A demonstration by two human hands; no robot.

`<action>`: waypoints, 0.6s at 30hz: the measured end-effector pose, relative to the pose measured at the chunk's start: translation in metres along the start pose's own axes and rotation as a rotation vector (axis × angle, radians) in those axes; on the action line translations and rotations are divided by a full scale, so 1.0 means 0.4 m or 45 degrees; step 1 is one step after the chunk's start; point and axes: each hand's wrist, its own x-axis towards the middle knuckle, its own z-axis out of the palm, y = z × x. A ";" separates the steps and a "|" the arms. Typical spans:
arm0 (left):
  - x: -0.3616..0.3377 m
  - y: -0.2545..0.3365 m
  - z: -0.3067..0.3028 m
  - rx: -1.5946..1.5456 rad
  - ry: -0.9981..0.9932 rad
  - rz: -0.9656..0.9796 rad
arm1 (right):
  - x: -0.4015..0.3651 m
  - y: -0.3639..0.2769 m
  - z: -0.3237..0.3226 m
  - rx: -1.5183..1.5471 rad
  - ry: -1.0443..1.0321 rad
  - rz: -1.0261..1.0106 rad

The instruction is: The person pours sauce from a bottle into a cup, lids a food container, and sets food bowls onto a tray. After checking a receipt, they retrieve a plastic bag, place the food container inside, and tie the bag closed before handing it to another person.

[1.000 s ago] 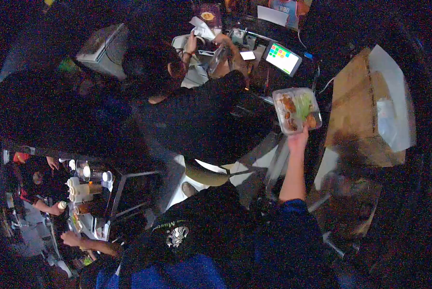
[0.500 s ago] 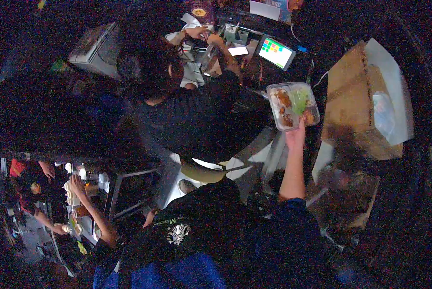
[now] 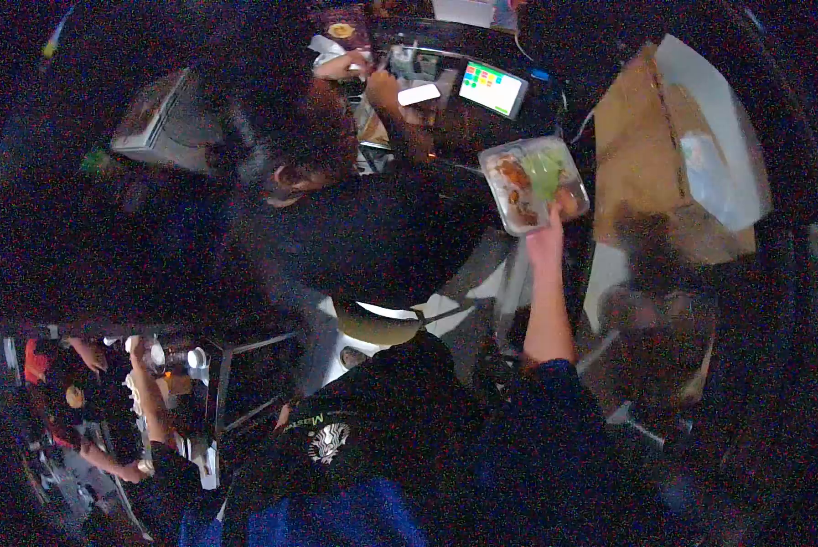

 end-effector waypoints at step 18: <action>0.040 0.002 -0.017 0.063 -0.112 0.006 | 0.023 -0.024 -0.035 -0.329 0.167 -0.062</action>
